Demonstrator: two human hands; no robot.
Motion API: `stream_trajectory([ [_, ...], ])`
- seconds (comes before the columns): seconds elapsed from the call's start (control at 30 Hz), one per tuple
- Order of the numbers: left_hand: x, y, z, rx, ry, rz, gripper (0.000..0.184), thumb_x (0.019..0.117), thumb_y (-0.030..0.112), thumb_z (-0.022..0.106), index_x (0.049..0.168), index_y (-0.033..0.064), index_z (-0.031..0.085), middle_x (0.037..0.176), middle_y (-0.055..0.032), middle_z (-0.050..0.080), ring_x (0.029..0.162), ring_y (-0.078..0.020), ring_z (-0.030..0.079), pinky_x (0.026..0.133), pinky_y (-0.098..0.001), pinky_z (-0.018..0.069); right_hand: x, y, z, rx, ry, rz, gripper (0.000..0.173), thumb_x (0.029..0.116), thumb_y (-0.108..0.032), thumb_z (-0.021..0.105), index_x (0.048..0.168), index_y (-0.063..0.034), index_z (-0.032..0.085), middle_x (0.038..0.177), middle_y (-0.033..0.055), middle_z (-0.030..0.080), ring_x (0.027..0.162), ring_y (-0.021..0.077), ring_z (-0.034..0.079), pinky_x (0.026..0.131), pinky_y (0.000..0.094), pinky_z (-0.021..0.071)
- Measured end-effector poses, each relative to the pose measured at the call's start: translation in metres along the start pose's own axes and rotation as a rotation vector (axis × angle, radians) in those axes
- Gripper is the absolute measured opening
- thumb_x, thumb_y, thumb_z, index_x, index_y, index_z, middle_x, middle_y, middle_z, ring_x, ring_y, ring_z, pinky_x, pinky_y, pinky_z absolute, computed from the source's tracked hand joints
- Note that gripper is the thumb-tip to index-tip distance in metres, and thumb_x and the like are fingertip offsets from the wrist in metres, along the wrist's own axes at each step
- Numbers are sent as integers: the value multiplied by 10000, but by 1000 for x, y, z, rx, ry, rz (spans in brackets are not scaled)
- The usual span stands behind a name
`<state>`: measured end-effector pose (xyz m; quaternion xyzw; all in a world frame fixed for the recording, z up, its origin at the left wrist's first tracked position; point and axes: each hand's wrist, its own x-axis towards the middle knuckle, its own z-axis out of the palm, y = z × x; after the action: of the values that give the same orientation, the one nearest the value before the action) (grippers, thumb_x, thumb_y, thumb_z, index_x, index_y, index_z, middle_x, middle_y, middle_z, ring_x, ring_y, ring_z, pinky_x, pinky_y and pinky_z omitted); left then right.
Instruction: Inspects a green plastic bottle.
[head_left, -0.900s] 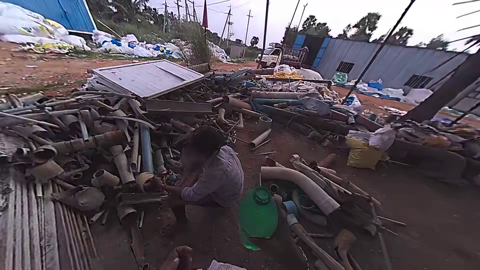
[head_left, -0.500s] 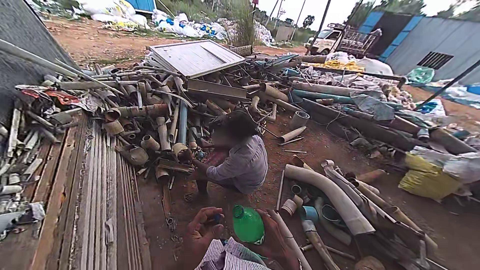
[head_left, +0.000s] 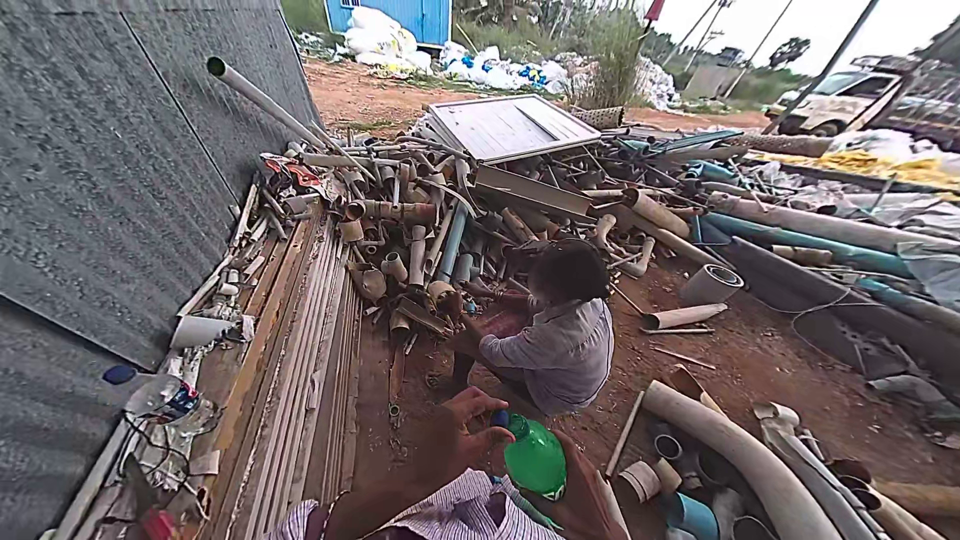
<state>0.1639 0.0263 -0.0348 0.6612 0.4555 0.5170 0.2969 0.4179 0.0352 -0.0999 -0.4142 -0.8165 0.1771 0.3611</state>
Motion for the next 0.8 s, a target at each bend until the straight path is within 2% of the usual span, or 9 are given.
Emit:
stream_trajectory([
  [0.1, 4, 3, -1, -22, -62, 1, 406, 897, 305, 782, 1111, -39, 747, 1001, -137, 707, 946, -89, 665, 868, -190, 532, -2, 4, 2, -31, -4, -15, 896, 640, -497, 837, 1256, 102, 585, 1097, 238, 710, 958, 290, 723, 830, 433, 591],
  [0.17, 9, 8, -1, -17, -103, 25, 399, 893, 270, 789, 1096, -71, 739, 970, -166, 693, 907, -116, 660, 841, -186, 529, -3, 3, 1, -50, -12, -7, 904, 637, -497, 831, 1254, 118, 587, 1093, 252, 710, 950, 306, 724, 829, 441, 588],
  [0.27, 14, 13, 1, 25, -129, 65, 391, 881, 258, 796, 1064, -83, 741, 947, -192, 694, 872, -164, 666, 815, -218, 536, -6, 1, -1, -54, -22, 6, 912, 650, -499, 821, 1258, 137, 578, 1101, 265, 708, 959, 306, 724, 845, 428, 583],
  [0.33, 15, 15, 1, 13, -107, 74, 394, 889, 255, 789, 1068, -92, 735, 957, -197, 695, 880, -161, 665, 818, -216, 534, -7, 0, -2, -52, -17, 18, 914, 645, -488, 833, 1248, 147, 572, 1102, 273, 703, 964, 306, 721, 857, 421, 580],
  [0.47, 16, 10, 4, -110, 77, 44, 389, 908, 281, 767, 1071, -71, 737, 990, -112, 707, 918, -27, 660, 838, -147, 534, -7, 0, -9, -37, 88, 37, 921, 643, -470, 843, 1267, 141, 551, 1103, 260, 703, 991, 245, 716, 887, 364, 574],
  [0.53, 13, 16, 1, -148, 99, 8, 381, 911, 280, 757, 1077, -62, 735, 1011, -72, 707, 916, 16, 653, 827, -130, 540, -2, 2, -15, -39, 196, 28, 925, 643, -482, 836, 1273, 131, 549, 1100, 246, 706, 999, 190, 712, 893, 314, 568],
  [0.67, 2, 30, -17, -181, -1, 47, 417, 918, 375, 733, 1074, -12, 745, 988, 1, 708, 883, 62, 641, 792, -110, 541, 16, 4, -35, -58, 411, -66, 900, 708, -544, 813, 1308, 59, 517, 1134, 181, 696, 1066, 29, 661, 949, 178, 510],
  [0.73, -4, 36, -27, -190, -47, 51, 404, 919, 437, 716, 1077, 68, 760, 983, 61, 713, 884, 81, 638, 787, -105, 542, 27, -1, -50, -80, 498, -91, 898, 707, -542, 822, 1317, 39, 510, 1146, 155, 696, 1090, -1, 640, 965, 158, 491],
  [0.8, -11, 41, -31, -244, -99, 30, 359, 925, 420, 718, 1095, 107, 763, 1011, 94, 716, 903, 82, 641, 796, -117, 552, 37, -9, -66, -116, 582, -103, 925, 699, -559, 824, 1313, 56, 506, 1158, 130, 697, 1107, -40, 622, 985, 132, 471],
])
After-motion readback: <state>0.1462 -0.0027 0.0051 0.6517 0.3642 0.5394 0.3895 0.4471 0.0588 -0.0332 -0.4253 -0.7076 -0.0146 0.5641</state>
